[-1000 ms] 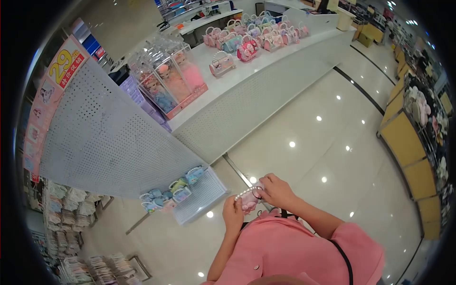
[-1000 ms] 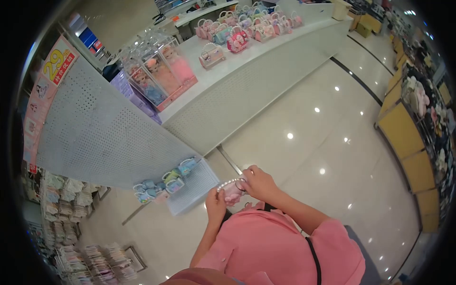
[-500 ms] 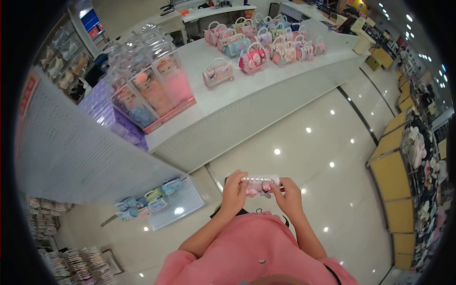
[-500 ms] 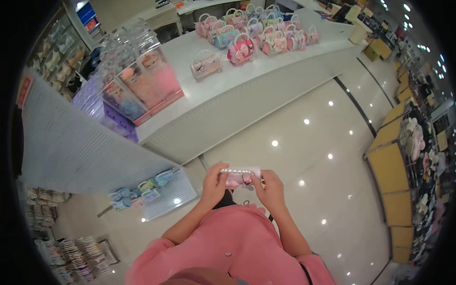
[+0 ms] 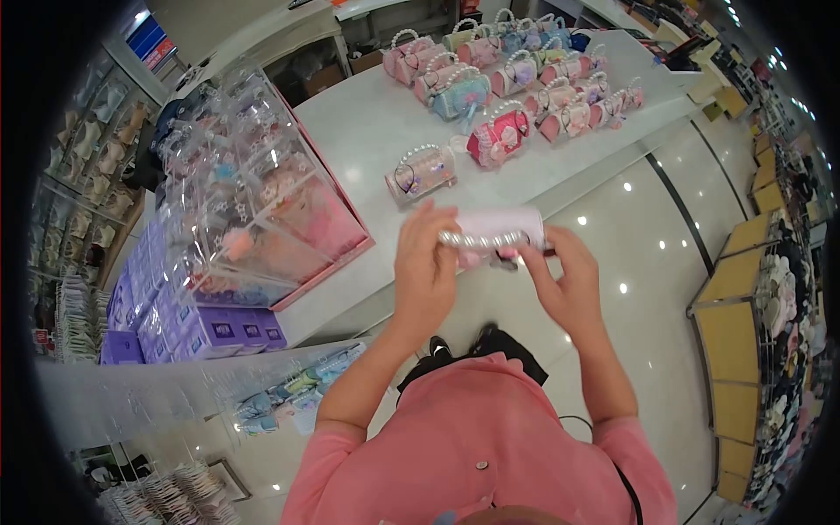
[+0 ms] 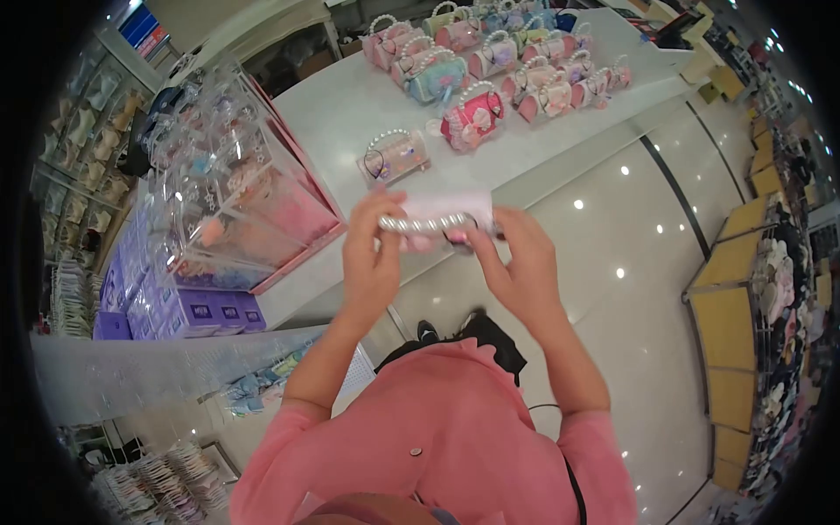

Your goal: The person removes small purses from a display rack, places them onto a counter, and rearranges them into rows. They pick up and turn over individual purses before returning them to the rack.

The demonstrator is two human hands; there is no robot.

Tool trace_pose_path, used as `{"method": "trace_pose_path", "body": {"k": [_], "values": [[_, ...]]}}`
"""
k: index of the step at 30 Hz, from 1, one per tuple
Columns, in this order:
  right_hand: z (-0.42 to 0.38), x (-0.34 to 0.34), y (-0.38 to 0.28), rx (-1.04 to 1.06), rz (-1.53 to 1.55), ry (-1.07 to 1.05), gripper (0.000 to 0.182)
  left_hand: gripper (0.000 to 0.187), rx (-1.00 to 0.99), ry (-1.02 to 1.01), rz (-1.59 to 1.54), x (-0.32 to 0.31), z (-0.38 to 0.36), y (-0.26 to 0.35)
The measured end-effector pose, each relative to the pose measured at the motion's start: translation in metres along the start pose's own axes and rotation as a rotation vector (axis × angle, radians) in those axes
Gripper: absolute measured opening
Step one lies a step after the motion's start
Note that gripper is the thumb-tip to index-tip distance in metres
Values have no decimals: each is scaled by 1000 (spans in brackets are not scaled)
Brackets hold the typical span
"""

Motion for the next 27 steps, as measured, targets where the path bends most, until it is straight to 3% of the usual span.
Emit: {"method": "trace_pose_path", "body": {"k": [6,8,13,17,23,27], "values": [[159,-39,48,84,189,-243,24,19,187,245,-86,13,107,-61],[216,-68,71,-44,284,-408,29,17,262,271,-19,19,142,-98],[339,-168,155,-28,118,-647,34,18,497,350,-147,20,207,-191],[376,-227,188,-213,206,-750,36,21,570,440,-135,20,221,-269],[395,-296,228,-459,241,-889,36,19,695,479,-174,22,232,-323],[395,-321,249,-547,255,-811,41,16,542,398,184,22,245,-360]]}}
Point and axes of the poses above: each hand's wrist, its own z-axis towards the middle knuckle, its own x-axis out of the back of the hand, y = z × x, the point moved 4 cm from there along z, towards the middle knuckle, and after that the axes turned 5 degrees about -y, right-handed, at the moved point
